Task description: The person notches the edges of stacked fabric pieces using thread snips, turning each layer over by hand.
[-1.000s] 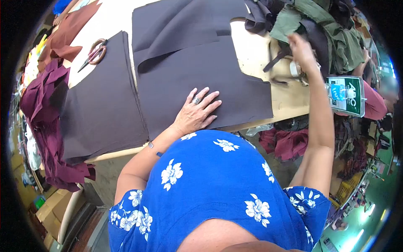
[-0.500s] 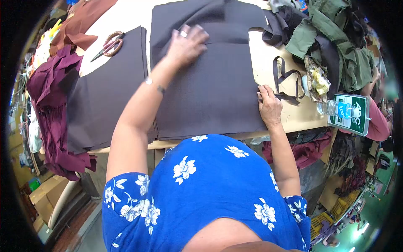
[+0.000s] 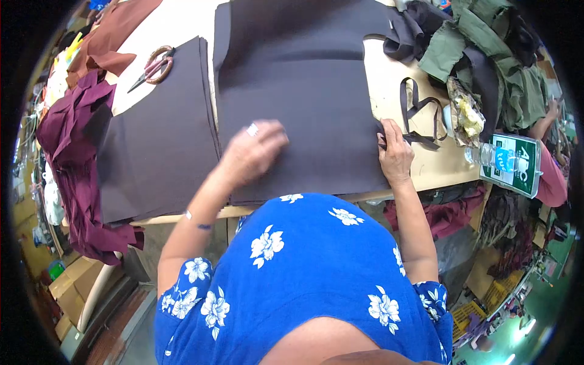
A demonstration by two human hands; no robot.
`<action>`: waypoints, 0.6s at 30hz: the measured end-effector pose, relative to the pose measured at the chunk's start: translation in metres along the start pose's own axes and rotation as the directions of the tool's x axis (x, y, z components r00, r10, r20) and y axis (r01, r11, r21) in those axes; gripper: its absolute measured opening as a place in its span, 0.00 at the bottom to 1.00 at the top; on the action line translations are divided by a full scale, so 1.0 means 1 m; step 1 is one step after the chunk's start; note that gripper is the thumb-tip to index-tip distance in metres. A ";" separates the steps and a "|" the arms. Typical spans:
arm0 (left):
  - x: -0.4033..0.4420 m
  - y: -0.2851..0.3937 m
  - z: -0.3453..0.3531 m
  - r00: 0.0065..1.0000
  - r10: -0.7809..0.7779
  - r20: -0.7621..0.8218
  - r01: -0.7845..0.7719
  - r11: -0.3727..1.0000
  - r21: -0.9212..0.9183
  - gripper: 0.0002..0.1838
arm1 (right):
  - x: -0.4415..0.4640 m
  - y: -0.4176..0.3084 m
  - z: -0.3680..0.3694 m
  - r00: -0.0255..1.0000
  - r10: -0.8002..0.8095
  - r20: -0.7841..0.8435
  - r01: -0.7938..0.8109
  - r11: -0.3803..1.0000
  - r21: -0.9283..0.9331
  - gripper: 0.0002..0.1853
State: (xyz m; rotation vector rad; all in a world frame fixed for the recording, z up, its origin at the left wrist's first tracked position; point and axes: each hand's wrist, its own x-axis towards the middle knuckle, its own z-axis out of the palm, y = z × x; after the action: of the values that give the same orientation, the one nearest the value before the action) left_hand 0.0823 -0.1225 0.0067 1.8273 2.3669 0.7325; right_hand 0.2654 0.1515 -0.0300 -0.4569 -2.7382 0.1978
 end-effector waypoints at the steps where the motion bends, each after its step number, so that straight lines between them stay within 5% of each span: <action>1: -0.008 0.020 0.007 0.998 -0.014 0.059 0.016 0.999 -0.031 0.15 | -0.001 0.000 0.000 1.000 -0.005 -0.002 0.005 1.000 0.004 0.21; 6: -0.005 0.043 0.025 1.000 -0.016 0.023 0.014 0.998 0.063 0.15 | 0.001 0.002 0.001 0.997 -0.041 -0.065 0.043 0.999 0.015 0.20; 12: 0.006 0.054 0.023 0.959 0.002 0.284 -0.058 0.981 0.188 0.11 | 0.003 0.000 -0.012 0.997 0.029 -0.066 -0.017 0.984 0.179 0.20; 18: 0.021 0.047 0.023 0.929 0.063 0.364 -0.136 0.974 0.181 0.08 | -0.015 -0.023 -0.028 0.999 0.005 -0.042 0.009 0.939 0.344 0.22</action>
State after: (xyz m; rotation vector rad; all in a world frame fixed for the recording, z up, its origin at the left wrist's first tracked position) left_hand 0.1260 -0.0867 0.0101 1.9687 2.1882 0.1429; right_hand 0.2822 0.1267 -0.0049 -0.3542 -2.5861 0.6468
